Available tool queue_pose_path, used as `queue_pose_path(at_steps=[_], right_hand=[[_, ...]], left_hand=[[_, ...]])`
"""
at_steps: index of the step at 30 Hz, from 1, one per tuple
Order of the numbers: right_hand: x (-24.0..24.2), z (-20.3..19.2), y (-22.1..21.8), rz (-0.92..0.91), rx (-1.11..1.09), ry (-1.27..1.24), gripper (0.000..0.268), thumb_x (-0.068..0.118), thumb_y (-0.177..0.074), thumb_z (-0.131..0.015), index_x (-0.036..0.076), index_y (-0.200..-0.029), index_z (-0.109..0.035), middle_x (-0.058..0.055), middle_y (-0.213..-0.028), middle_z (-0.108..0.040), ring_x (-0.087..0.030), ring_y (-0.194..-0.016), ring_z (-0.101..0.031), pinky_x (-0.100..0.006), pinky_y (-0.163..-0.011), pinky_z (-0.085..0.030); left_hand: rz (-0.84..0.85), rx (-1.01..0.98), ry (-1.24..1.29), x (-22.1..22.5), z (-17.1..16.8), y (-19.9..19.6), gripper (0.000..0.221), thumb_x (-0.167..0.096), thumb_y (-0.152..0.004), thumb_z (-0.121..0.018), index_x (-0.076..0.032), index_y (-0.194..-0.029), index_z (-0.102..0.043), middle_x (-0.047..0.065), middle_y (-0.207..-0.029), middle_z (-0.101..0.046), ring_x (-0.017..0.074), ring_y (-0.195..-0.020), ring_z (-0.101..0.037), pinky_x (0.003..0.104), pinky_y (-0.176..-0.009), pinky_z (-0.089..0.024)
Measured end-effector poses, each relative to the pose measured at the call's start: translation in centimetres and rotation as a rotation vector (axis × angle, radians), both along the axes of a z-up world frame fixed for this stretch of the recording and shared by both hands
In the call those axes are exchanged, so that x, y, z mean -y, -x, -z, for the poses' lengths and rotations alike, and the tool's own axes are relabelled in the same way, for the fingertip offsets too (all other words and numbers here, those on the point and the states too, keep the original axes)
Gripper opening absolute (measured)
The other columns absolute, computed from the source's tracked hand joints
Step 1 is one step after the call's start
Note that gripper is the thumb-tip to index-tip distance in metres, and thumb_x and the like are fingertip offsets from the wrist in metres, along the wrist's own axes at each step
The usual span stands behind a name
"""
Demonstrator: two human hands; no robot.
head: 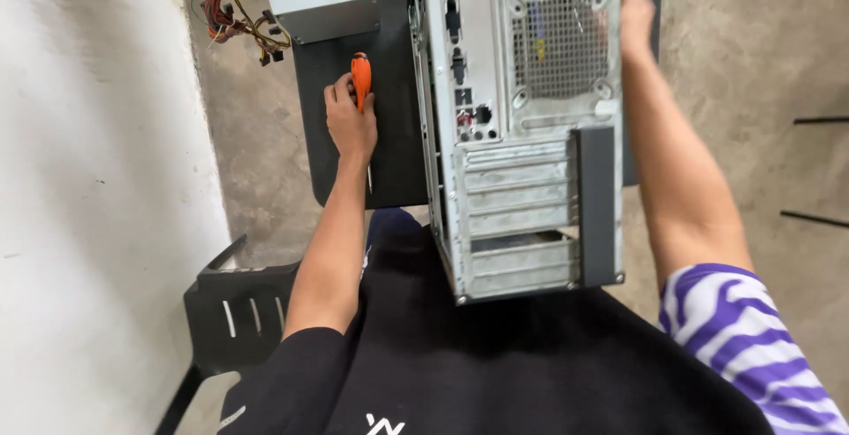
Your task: The person is using various screwdrivers to install or remove components from a computer tower, including rotating the case to access different sides.
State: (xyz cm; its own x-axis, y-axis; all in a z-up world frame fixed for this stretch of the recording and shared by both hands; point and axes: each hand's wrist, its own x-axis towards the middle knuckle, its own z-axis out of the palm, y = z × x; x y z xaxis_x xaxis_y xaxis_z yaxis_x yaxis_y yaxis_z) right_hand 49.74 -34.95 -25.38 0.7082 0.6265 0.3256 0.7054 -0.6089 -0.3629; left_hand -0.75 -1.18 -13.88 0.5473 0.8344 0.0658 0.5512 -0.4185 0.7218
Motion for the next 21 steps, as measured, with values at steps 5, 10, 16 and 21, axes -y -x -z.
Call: queue_pose_path(at_steps=[5,10,16,21], right_hand=[[-3.9,-7.5,10.4,0.355,-0.483,0.031,0.036,0.029,-0.089,-0.077,0.008,-0.108,-0.055,-0.014,-0.11,-0.065,-0.033,-0.105,-0.066,-0.047,-0.084,-0.055],[-5.4,-7.6,10.1,0.439,-0.612,-0.003,0.022,0.033,-0.094,-0.061,0.011,-0.095,-0.061,-0.01,-0.098,-0.069,-0.029,-0.09,-0.069,-0.045,-0.075,-0.058],[-2.4,-10.4,8.8,0.526,-0.638,0.028,0.016,0.018,-0.065,-0.078,0.023,-0.08,-0.081,0.022,-0.082,-0.041,0.0,-0.092,-0.043,-0.029,-0.064,-0.042],[-3.4,-30.2,14.6,-0.097,-0.559,-0.579,0.023,-0.019,-0.107,-0.066,0.004,-0.109,-0.069,-0.011,-0.108,-0.071,-0.015,-0.084,-0.067,-0.026,-0.063,-0.052]], left_hand=[[0.074,0.043,-0.148,2.0,-1.7,1.1,0.063,-0.018,-0.088,-0.086,-0.007,-0.139,-0.051,0.013,-0.129,-0.049,0.0358,-0.117,-0.057,0.047,-0.083,-0.058],[0.058,0.129,-0.042,4.2,-3.0,3.8,0.052,-0.016,-0.094,-0.078,-0.006,-0.138,-0.052,0.014,-0.128,-0.048,0.033,-0.12,-0.057,0.045,-0.095,-0.055],[-0.052,0.241,-0.012,3.8,-6.0,5.8,0.04,-0.024,-0.1,-0.068,-0.005,-0.134,-0.059,0.013,-0.127,-0.056,0.0299,-0.115,-0.061,0.041,-0.098,-0.053],[-0.102,0.345,-0.08,2.6,-11.2,4.9,0.024,-0.025,-0.105,-0.062,-0.01,-0.123,-0.065,0.006,-0.116,-0.066,0.0216,-0.105,-0.065,0.036,-0.08,-0.05]])
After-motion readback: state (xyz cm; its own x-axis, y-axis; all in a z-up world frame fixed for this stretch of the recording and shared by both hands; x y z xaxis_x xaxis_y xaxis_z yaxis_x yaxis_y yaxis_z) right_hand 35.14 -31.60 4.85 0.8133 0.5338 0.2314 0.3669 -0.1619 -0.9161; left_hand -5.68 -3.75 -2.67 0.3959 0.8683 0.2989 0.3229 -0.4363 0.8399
